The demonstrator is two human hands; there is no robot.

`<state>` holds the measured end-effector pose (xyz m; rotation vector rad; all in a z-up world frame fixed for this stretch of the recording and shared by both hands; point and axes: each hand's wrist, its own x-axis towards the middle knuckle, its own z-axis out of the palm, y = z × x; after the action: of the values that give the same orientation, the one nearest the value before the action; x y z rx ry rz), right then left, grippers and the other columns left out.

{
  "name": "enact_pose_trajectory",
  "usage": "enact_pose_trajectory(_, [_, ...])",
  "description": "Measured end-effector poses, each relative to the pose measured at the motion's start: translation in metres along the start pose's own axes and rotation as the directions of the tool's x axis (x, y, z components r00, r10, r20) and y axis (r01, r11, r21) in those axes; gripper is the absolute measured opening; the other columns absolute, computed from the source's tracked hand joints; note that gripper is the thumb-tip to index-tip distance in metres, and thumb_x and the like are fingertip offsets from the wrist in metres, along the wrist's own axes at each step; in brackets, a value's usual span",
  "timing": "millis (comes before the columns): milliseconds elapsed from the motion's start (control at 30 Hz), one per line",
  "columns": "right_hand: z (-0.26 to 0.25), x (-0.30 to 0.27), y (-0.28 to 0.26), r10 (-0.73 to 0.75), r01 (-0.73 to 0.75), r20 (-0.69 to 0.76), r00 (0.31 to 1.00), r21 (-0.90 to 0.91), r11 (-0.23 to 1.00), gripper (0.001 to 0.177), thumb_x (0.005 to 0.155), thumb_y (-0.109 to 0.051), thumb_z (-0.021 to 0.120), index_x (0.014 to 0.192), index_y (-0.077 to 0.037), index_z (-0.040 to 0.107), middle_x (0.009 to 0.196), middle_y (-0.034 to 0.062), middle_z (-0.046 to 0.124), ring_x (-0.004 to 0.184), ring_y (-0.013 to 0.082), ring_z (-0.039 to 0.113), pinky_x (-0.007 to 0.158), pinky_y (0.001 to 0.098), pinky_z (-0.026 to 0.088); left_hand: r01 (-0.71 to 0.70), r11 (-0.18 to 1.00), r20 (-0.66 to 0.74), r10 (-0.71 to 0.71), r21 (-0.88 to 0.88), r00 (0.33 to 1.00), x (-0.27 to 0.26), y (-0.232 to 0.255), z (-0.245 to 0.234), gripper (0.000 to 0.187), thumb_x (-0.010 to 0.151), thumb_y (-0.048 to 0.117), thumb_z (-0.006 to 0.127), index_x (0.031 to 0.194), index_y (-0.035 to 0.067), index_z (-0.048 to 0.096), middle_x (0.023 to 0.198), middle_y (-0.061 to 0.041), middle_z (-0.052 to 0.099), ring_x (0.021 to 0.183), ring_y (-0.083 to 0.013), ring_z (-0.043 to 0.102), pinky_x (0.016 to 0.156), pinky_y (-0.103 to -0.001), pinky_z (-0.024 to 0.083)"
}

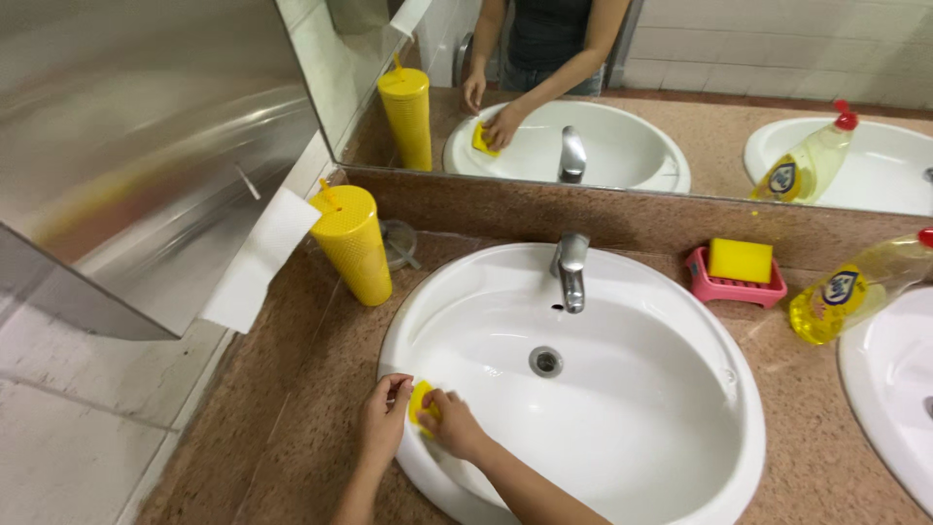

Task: The person cleans two bathroom sinks using a yellow sponge and liquid soap. They apply soap to the sponge, scrub the basin and faucet of the first sink, rinse, and repeat the process on the second sink.

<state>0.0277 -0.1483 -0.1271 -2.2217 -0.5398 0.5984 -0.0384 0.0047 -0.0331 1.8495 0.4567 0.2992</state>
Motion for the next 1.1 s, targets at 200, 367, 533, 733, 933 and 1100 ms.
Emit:
enact_pose_trajectory(200, [-0.027, -0.061, 0.018, -0.084, 0.04, 0.16, 0.984, 0.258, 0.965, 0.028, 0.089, -0.014, 0.069, 0.112, -0.007, 0.056, 0.091, 0.009, 0.066, 0.084, 0.0182, 0.062, 0.075, 0.0294, 0.052, 0.006, 0.986, 0.099, 0.01, -0.166, 0.995, 0.033, 0.001, 0.054, 0.024, 0.096, 0.026, 0.064, 0.107, 0.005, 0.071, 0.095, -0.005, 0.077, 0.088, -0.0133, 0.073, 0.075, -0.029, 0.057])
enact_pose_trajectory(367, [-0.082, -0.103, 0.044, 0.22, -0.351, 0.274, 0.936, 0.768, 0.536, 0.034, 0.09, -0.038, 0.06, 0.116, -0.016, 0.061, 0.094, -0.0014, 0.062, 0.085, 0.0127, 0.06, 0.073, 0.0277, 0.05, 0.058, 0.93, 0.265, 0.043, -0.362, 0.963, 0.063, 0.043, 0.131, 0.025, 0.099, 0.028, 0.063, 0.108, 0.006, 0.07, 0.097, -0.004, 0.075, 0.09, -0.0114, 0.07, 0.075, -0.028, 0.055])
enact_pose_trajectory(533, [-0.072, -0.119, 0.036, 0.102, -0.14, 0.267, 0.958, 0.128, 0.982, 0.048, 0.092, -0.046, 0.071, 0.128, -0.015, 0.062, 0.11, 0.0114, 0.065, 0.102, 0.0265, 0.059, 0.087, 0.0387, 0.049, 0.107, 0.9, 0.335, 0.045, -0.422, 0.941, 0.082, 0.075, 0.184, 0.029, 0.1, 0.033, 0.06, 0.106, 0.006, 0.069, 0.097, -0.003, 0.074, 0.091, -0.0114, 0.069, 0.076, -0.028, 0.055])
enact_pose_trajectory(733, [-0.132, -0.114, 0.088, 0.505, -0.495, -0.051, 0.861, -0.307, 0.813, 0.078, 0.074, -0.052, 0.087, 0.133, -0.014, 0.053, 0.137, 0.016, 0.059, 0.126, 0.0361, 0.056, 0.103, 0.046, 0.049, 0.133, 0.907, 0.385, 0.035, -0.4, 0.922, 0.087, 0.108, 0.206, 0.031, 0.1, 0.036, 0.06, 0.109, 0.007, 0.066, 0.098, -0.004, 0.072, 0.088, -0.013, 0.067, 0.073, -0.029, 0.054])
enact_pose_trajectory(933, [-0.268, -0.079, 0.144, 0.314, 0.058, -0.572, 0.758, 0.538, 0.841, 0.057, 0.093, -0.042, 0.063, 0.139, -0.014, 0.045, 0.126, 0.0114, 0.064, 0.104, 0.0205, 0.066, 0.083, 0.0378, 0.056, 0.12, 0.935, 0.353, 0.006, -0.333, 0.936, 0.116, 0.153, 0.229, 0.03, 0.1, 0.036, 0.059, 0.117, 0.011, 0.062, 0.099, -0.005, 0.071, 0.084, -0.013, 0.064, 0.071, -0.028, 0.051])
enact_pose_trajectory(1100, [-0.306, 0.005, 0.073, -0.302, 0.162, -0.66, 0.688, -0.266, 0.95, 0.04, 0.089, -0.032, 0.073, 0.125, -0.014, 0.071, 0.137, 0.0181, 0.056, 0.125, 0.0396, 0.049, 0.106, 0.049, 0.041, -0.063, 0.941, 0.21, 0.139, -0.333, 0.968, 0.133, 0.165, 0.244, 0.028, 0.096, 0.028, 0.068, 0.112, 0.004, 0.065, 0.101, -0.006, 0.071, 0.087, -0.0121, 0.066, 0.076, -0.029, 0.055])
